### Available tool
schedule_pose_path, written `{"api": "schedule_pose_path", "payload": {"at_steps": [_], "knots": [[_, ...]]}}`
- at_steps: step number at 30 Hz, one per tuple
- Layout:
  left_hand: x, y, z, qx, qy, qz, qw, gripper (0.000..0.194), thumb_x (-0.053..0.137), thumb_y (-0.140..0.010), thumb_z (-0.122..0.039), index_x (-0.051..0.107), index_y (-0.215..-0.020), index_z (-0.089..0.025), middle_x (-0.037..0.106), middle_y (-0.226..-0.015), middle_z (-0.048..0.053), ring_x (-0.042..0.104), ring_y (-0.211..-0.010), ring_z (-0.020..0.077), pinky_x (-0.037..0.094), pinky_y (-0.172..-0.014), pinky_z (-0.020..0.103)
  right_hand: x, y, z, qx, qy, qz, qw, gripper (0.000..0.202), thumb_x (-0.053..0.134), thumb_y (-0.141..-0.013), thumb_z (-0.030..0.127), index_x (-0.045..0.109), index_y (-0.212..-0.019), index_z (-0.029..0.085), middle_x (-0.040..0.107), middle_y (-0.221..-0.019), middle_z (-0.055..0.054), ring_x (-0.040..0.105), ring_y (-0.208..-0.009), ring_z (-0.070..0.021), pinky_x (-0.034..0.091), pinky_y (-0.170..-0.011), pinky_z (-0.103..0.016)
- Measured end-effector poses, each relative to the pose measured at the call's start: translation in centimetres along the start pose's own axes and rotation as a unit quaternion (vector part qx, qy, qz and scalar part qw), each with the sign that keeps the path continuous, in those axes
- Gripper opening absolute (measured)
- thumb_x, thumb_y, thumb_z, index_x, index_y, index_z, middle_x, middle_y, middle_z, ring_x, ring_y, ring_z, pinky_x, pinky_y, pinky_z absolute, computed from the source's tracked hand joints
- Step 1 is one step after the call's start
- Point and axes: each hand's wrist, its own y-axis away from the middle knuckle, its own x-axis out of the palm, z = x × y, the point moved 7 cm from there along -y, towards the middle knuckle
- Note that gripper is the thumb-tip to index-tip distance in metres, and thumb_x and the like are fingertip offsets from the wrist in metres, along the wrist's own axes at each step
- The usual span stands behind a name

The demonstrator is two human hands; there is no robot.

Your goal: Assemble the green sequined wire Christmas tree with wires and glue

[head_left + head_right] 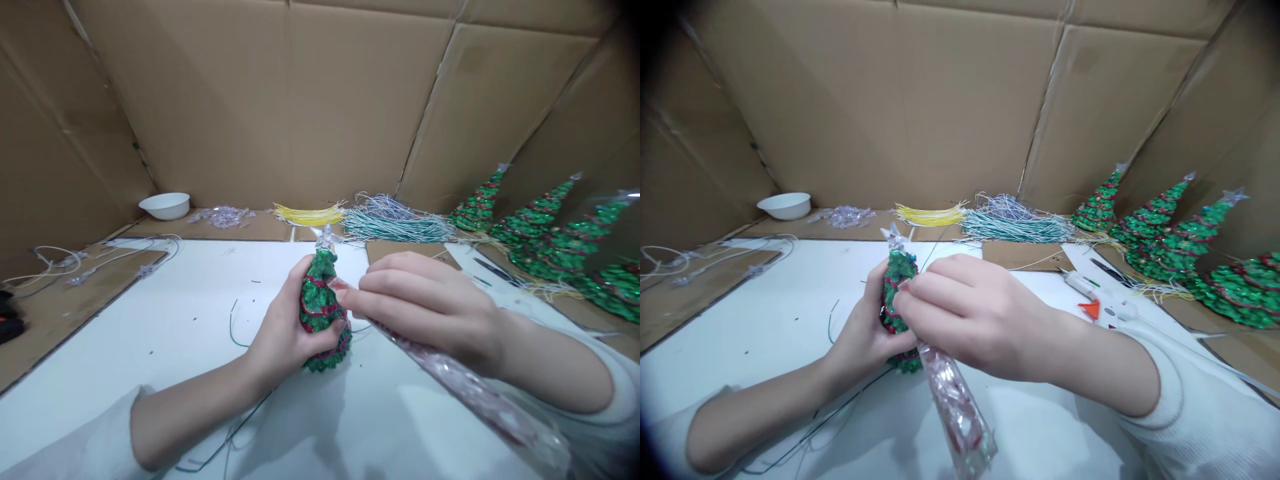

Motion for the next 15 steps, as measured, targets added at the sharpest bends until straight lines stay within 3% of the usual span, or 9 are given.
{"api": "schedule_pose_path", "payload": {"at_steps": [8,15], "knots": [[0.2,0.3,0.6,-0.006,0.005,0.005,1.0,0.076,0.065,-0.073,-0.026,0.019,-0.134,-0.029,0.053,-0.117,0.006,0.056,-0.1,0.0205,0.047,-0.087,0.035,-1.5,0.2,-1.6,0.146,-0.107,-0.049,0.982,0.015,0.05,-0.089,0.018,0.064,-0.094,0.019,0.063,-0.083,-0.003,0.061,-0.075,-0.009,0.051,-0.068,-0.019],[0.2,0.3,0.6,-0.016,0.016,0.013,1.0,0.075,0.064,-0.074,-0.025,0.019,-0.134,-0.03,0.054,-0.112,0.005,0.058,-0.093,0.0187,0.048,-0.083,0.036,-1.2,0.6,-1.6,0.136,-0.126,-0.044,0.982,0.015,0.055,-0.086,0.013,0.064,-0.098,0.017,0.063,-0.084,-0.003,0.059,-0.078,-0.0084,0.049,-0.07,-0.018]]}}
